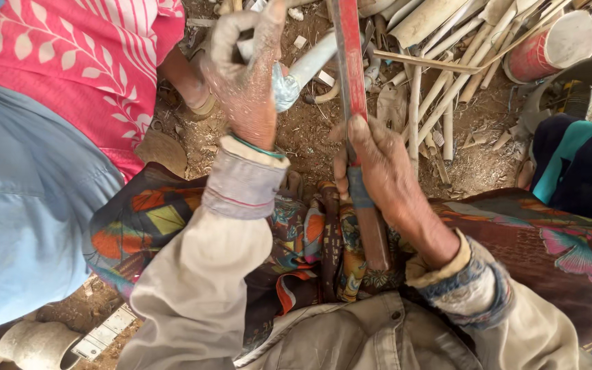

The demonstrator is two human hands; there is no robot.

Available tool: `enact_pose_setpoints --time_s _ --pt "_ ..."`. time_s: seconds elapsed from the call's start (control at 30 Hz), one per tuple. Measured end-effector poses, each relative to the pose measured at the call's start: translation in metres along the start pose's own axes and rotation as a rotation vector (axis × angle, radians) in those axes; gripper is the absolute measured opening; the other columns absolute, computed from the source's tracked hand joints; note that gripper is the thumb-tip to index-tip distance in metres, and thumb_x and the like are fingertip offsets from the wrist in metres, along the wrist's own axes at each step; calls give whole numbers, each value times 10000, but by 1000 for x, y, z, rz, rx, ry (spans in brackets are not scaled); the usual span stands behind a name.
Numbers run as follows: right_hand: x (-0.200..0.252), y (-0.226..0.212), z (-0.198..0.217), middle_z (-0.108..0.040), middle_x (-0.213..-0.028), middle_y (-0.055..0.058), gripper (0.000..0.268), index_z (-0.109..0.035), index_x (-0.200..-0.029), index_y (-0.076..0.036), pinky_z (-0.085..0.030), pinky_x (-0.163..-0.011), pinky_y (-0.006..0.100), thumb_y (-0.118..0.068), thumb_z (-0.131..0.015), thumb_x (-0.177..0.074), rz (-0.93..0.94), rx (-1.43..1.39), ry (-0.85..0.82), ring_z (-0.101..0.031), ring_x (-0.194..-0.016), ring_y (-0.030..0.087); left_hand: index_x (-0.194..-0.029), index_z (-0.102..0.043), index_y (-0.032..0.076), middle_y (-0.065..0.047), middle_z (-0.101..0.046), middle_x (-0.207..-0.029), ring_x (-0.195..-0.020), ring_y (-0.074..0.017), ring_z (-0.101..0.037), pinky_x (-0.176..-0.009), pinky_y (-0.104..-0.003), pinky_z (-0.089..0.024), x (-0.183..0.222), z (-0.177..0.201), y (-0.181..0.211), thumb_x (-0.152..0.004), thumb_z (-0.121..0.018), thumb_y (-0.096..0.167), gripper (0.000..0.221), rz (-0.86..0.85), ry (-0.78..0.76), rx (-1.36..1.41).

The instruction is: The person uses a hacksaw blade and their hands to clean and smooth the ends of several PVC pipes and joint fittings while sitting on the ground.

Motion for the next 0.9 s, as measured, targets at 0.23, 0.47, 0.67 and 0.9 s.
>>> enact_pose_setpoints --time_s 0.23,0.47,0.67,0.9 --pt "-26 -10 -8 -607 -681 28 351 -616 -1065 -35 -520 -442 291 -317 -409 -1089 -3 55 -56 -581 -514 120 -1037 -672 15 -16 -654 -773 -564 -55 -551 -490 -237 -424 -12 20 0 -925 -826 107 212 -23 185 -83" --pt "-63 -20 -11 -587 -612 17 367 -609 -1047 -78 -481 -375 300 -372 -391 -1078 -38 171 -77 -542 -451 116 -1071 -697 -8 -34 -674 -909 -686 -73 -574 -580 -242 -475 -9 9 -4 -1051 -824 56 143 -27 21 -122" --pt "-64 15 -11 -570 -595 4 411 -555 -946 -69 -480 -332 305 -435 -415 -1069 -31 1 -27 -531 -414 119 -1179 -645 31 -11 -651 -922 -757 -92 -582 -657 -255 -482 -12 14 7 -1049 -778 145 218 -123 99 -198" --pt "-43 30 -43 -510 -583 -12 475 -523 -917 -93 -425 -381 246 -524 -394 -1070 95 2 -75 -487 -421 88 -1287 -594 21 -52 -638 -1127 -1004 -137 -636 -864 -281 -549 3 6 27 -1098 -725 143 260 -229 39 -411"
Point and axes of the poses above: each hand's wrist, its own x-axis away from the middle knuckle, its own z-axis out of the back of the hand, y = z × x, the point moved 7 cm from there along -x, towards the middle knuckle
